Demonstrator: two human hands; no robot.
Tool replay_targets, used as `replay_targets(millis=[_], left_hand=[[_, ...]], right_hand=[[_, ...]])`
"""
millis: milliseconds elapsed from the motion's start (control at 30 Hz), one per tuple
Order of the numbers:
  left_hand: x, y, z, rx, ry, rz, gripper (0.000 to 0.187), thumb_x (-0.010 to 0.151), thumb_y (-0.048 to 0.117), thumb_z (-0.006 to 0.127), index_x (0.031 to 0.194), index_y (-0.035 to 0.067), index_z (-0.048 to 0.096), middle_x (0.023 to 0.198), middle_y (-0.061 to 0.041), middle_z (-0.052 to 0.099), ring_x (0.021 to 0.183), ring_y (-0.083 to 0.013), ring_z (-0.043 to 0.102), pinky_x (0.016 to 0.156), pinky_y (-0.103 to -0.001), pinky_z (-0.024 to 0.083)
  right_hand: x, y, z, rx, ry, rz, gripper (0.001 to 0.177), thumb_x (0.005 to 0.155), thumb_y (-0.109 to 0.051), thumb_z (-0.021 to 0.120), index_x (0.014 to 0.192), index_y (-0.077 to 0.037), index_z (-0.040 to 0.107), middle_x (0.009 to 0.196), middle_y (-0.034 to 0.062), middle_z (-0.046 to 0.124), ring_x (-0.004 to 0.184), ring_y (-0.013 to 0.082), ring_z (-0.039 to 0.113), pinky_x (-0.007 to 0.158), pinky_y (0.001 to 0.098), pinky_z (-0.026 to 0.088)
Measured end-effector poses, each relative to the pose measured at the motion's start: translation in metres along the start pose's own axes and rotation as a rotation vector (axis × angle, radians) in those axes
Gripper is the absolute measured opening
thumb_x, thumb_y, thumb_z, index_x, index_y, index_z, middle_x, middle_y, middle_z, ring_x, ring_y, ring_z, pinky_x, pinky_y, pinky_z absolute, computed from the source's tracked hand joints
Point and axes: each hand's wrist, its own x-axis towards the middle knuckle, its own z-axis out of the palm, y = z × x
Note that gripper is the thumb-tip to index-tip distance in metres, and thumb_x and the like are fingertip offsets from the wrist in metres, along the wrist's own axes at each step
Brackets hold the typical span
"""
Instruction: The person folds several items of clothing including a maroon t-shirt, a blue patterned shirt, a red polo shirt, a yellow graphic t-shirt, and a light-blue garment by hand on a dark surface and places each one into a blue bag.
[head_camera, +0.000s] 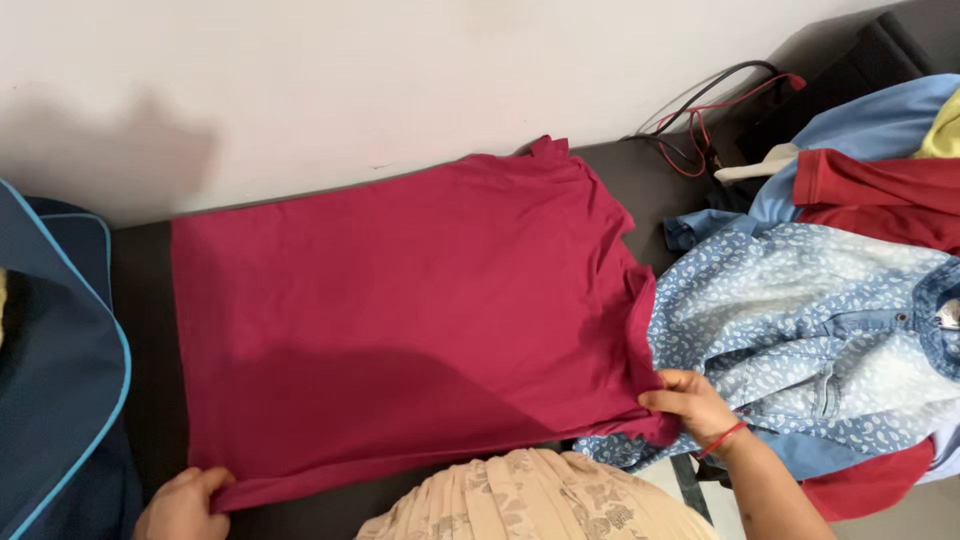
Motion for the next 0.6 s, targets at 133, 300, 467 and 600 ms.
replay_targets(millis=[133, 300, 467, 600], left_hand=[[0.018, -0.013, 0.026, 0.031, 0.037, 0.027, 0.052, 0.077, 0.013, 0.079, 0.126, 0.029, 0.070, 0.137, 0.006, 0.059, 0.137, -0.0162, 0.054, 0.122, -0.033, 0.041], [0.030, -0.041, 0.020, -0.422, 0.150, 0.233, 0.030, 0.072, 0.010, 0.086, 0.101, 0.016, 0.078, 0.104, -0.006, 0.072, 0.102, -0.0202, 0.072, 0.100, -0.035, 0.056], [0.034, -0.040, 0.019, -1.062, 0.152, 0.128, 0.024, 0.081, -0.008, 0.080, 0.102, -0.001, 0.071, 0.083, -0.020, 0.078, 0.079, -0.0261, 0.073, 0.080, -0.040, 0.058], [0.047, -0.024, -0.004, -1.437, 0.360, 0.132, 0.030, 0.081, -0.008, 0.073, 0.111, -0.001, 0.069, 0.100, -0.016, 0.073, 0.092, -0.0242, 0.071, 0.085, -0.039, 0.057]], right_hand=[[-0.006, -0.001, 0.016, 0.080, -0.023, -0.015, 0.042, 0.086, -0.005, 0.084, 0.112, 0.011, 0.055, 0.102, 0.0157, 0.055, 0.094, 0.0285, 0.059, 0.081, 0.0381, 0.048], [-0.040, -0.029, 0.018, -0.473, 0.009, 0.706, 0.060, 0.081, -0.027, 0.085, 0.131, -0.006, 0.060, 0.117, 0.0099, 0.076, 0.109, 0.0279, 0.074, 0.098, 0.0476, 0.057], [-0.026, -0.074, 0.001, 0.234, -0.428, 0.293, 0.064, 0.083, -0.031, 0.080, 0.130, 0.008, 0.063, 0.124, 0.0211, 0.073, 0.112, 0.0335, 0.068, 0.100, 0.0468, 0.053], [0.024, -0.132, 0.036, 0.544, -0.272, -0.040, 0.059, 0.085, -0.037, 0.073, 0.131, -0.001, 0.061, 0.122, 0.0161, 0.072, 0.109, 0.0308, 0.069, 0.095, 0.0473, 0.053]])
